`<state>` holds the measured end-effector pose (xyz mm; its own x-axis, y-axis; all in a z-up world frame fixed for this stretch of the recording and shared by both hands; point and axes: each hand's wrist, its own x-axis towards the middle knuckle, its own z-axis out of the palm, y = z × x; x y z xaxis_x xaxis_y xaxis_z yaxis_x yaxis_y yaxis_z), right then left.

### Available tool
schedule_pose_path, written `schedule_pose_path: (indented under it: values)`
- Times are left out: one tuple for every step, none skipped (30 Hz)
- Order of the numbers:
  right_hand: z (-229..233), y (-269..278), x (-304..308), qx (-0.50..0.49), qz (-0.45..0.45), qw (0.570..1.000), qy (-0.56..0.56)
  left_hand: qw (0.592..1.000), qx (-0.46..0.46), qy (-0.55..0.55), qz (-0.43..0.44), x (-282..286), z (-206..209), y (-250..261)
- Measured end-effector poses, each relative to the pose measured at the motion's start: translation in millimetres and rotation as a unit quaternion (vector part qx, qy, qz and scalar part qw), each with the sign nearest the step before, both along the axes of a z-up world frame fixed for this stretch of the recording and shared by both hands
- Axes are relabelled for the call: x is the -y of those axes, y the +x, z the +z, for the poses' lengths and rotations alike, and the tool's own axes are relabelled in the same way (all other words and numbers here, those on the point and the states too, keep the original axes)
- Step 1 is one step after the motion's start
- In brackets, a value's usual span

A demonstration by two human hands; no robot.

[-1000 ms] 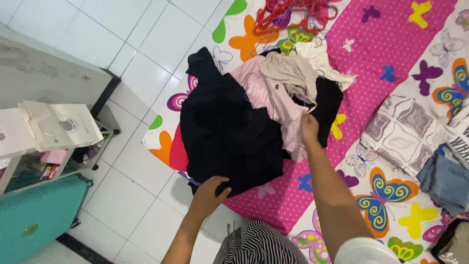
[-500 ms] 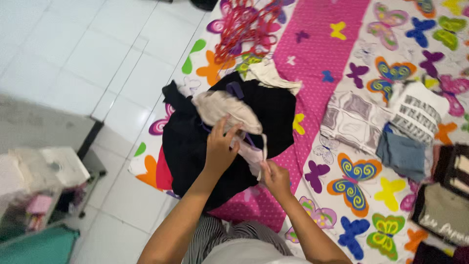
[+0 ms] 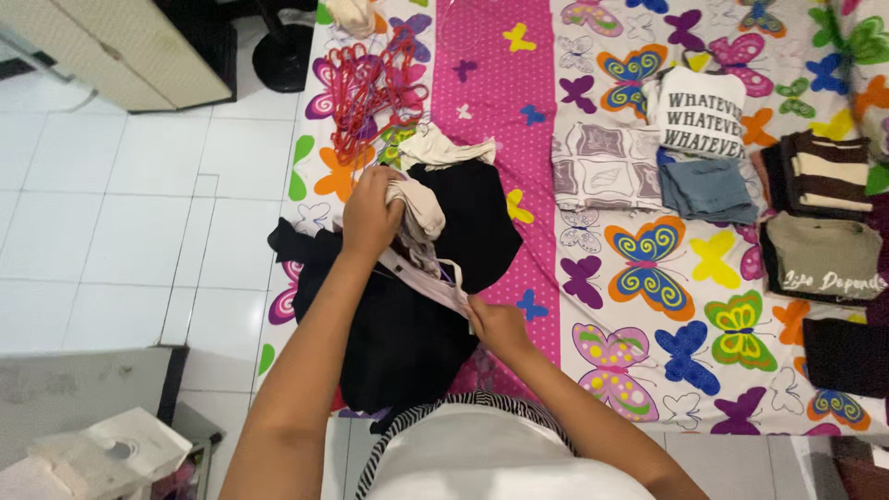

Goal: The person folds a striped t-shirt and a beige t-shirt on a bed with a butterfly-patterned sheet. They smooth each garment, fold the sides and bottom, then place the folded shirts into a neat stack. The person then picks up another item from a pile of clothes.

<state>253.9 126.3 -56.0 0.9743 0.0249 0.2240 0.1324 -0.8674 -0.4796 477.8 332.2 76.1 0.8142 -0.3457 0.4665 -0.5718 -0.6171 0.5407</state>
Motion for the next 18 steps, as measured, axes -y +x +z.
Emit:
schedule_pose_path:
  values:
    - [0.8, 0.9, 0.4, -0.003, -0.002, 1.0, -0.014, 0.999, -0.041, -0.012, -0.027, 2.8, 1.7, 4.6]
    - [2.7, 5.0, 2.2, 0.006, -0.001, 1.0, -0.005, 0.999, -0.024, 0.012, -0.042, 5.6, 3.6, 10.6]
    - [4.8, 9.2, 4.6, 0.015, 0.0, 1.0, 0.005, 0.998, -0.007, 0.035, -0.056, 7.9, 4.7, 16.7]
    - [5.3, 9.8, 5.6, 0.021, 0.003, 1.0, 0.015, 0.996, 0.008, 0.059, -0.068, 7.4, 3.0, 18.2]
    - [5.4, 11.6, 7.2, 0.014, 0.003, 1.0, -0.002, 0.992, 0.056, 0.067, -0.096, 8.3, 0.6, 21.4]
    - [5.4, 11.5, 5.2, 0.004, 0.004, 1.0, -0.017, 0.984, 0.101, 0.077, -0.122, 6.5, -1.9, 24.5]
    - [4.9, 12.0, 3.1, -0.006, 0.004, 0.999, -0.031, 0.974, 0.145, 0.087, -0.149, 5.4, -4.6, 28.9]
    - [4.0, 10.9, 2.5, 0.001, 0.008, 0.999, -0.033, 0.98, 0.103, 0.118, -0.12, 5.5, -8.1, 32.7]
    - [2.7, 9.3, 0.9, 0.008, 0.011, 0.999, -0.035, 0.983, 0.061, 0.149, -0.09, 3.0, -11.7, 35.5]
    - [2.0, 10.5, 2.0, 0.017, 0.015, 0.999, -0.039, 0.982, 0.02, 0.178, -0.059, 3.4, -14.8, 39.9]
    - [1.4, 11.4, 2.5, 0.017, 0.018, 0.999, -0.039, 0.98, 0.028, 0.186, -0.061, 3.5, -17.8, 43.3]
    - [1.0, 13.0, 1.9, 0.018, 0.023, 0.999, -0.039, 0.978, 0.036, 0.196, -0.062, 0.6, -19.9, 46.5]
    - [0.8, 14.4, 1.8, 0.019, 0.028, 0.999, -0.038, 0.976, 0.044, 0.206, -0.063, -1.6, -21.9, 49.1]
    - [-0.1, 13.3, -0.3, 0.011, 0.024, 0.998, -0.051, 0.97, 0.034, 0.233, -0.063, -6.0, -24.6, 48.9]
    - [-0.6, 12.6, -1.6, 0.003, 0.021, 0.998, -0.064, 0.964, 0.024, 0.259, -0.063, -9.7, -26.7, 50.0]
    - [-0.1, 12.5, -1.6, -0.006, 0.017, 0.997, -0.078, 0.957, 0.015, 0.284, -0.065, -12.0, -28.2, 51.7]
    - [0.8, 13.6, -0.4, -0.009, 0.025, 0.997, -0.079, 0.954, 0.024, 0.289, -0.072, -14.5, -29.5, 53.8]
    - [1.7, 15.8, 2.6, -0.011, 0.032, 0.996, -0.081, 0.952, 0.034, 0.292, -0.08, -14.5, -31.4, 56.6]
